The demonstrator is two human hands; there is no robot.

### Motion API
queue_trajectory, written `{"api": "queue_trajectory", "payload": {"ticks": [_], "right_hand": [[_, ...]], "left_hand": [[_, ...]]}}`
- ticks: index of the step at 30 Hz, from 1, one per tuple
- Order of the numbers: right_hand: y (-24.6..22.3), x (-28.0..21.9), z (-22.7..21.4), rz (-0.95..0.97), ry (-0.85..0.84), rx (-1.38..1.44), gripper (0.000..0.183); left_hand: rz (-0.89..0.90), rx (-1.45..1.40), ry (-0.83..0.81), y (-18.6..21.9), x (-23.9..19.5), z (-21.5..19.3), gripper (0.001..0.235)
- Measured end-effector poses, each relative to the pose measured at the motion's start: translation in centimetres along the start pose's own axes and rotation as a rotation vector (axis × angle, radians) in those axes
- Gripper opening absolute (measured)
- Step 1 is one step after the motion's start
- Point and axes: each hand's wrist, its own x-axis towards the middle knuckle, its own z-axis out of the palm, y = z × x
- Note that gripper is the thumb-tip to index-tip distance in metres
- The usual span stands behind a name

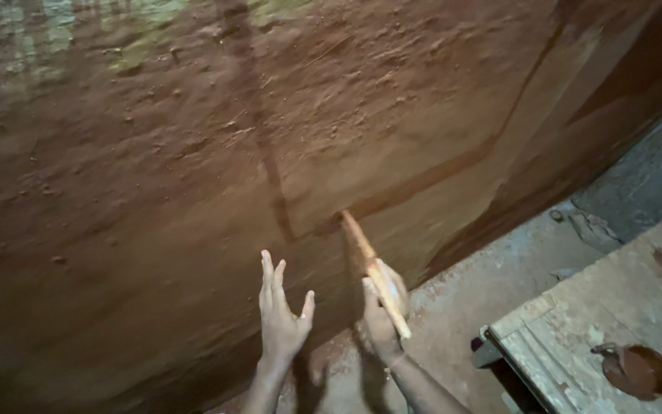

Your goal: The person uses a wide brush to apply brown paint to a textured wall, working in vertical and horizontal strokes to cover a rectangular area. The left hand occasionally steadies the wall while the right hand guides the brush. The painted region gradually expands across the surface.

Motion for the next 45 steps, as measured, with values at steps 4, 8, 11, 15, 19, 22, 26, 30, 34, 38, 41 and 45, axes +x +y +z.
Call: {"api": "queue_trajectory", "payload": {"ticks": [4,8,11,15,19,22,26,30,34,38,41,45], "right_hand": [[-1.8,-1.3,1.1,0.027,-0.134,0.147,0.029],[-2.5,-2.2,1.1,0.006,-0.228,0.182,0.029],[-1.7,-1.8,1.1,0.009,-0.13,0.121,0.027],[-1.2,-1.6,1.1,0.009,0.009,0.046,0.031],[-2.2,-2.3,1.4,0.069,-0.106,0.1,0.032],[-3.1,-2.9,1.7,-0.032,-0.183,0.153,0.03],[-2.9,-2.2,2.0,-0.064,-0.122,0.204,0.029],[-1.5,-1.3,0.8,0.046,-0.007,-0.046,0.029],[-1.2,-1.6,0.9,-0.016,-0.029,0.044,0.03],[-2.4,-3.4,2.2,-0.048,-0.183,0.208,0.03],[-2.3,-2.8,1.9,0.112,-0.15,0.228,0.03],[-0.6,0.5,-0.1,0.059,-0.002,0.087,0.03]], "left_hand": [[0.014,0.016,0.001,0.1,-0.3,-0.3,0.08],[0.023,-0.026,0.019,-0.2,-0.5,-1.0,0.078],[-0.004,-0.041,0.011,-0.5,-0.7,-1.3,0.078],[-0.025,-0.057,0.014,-0.9,-1.0,-1.6,0.078],[-0.017,-0.065,0.014,-1.1,-1.3,-1.4,0.078],[-0.028,-0.064,0.007,-1.2,-1.2,-1.3,0.079],[0.025,-0.046,0.032,-1.4,-1.0,-1.3,0.079],[-0.023,-0.047,0.019,-1.6,-1.6,-1.5,0.078],[-0.044,-0.065,0.01,-1.6,-1.9,-1.1,0.078],[-0.03,-0.057,0.011,-1.2,-1.8,-0.3,0.078],[-0.074,-0.04,-0.001,-1.0,-2.0,0.0,0.078],[-0.132,-0.016,-0.024,-1.2,-2.4,0.0,0.077]]}}
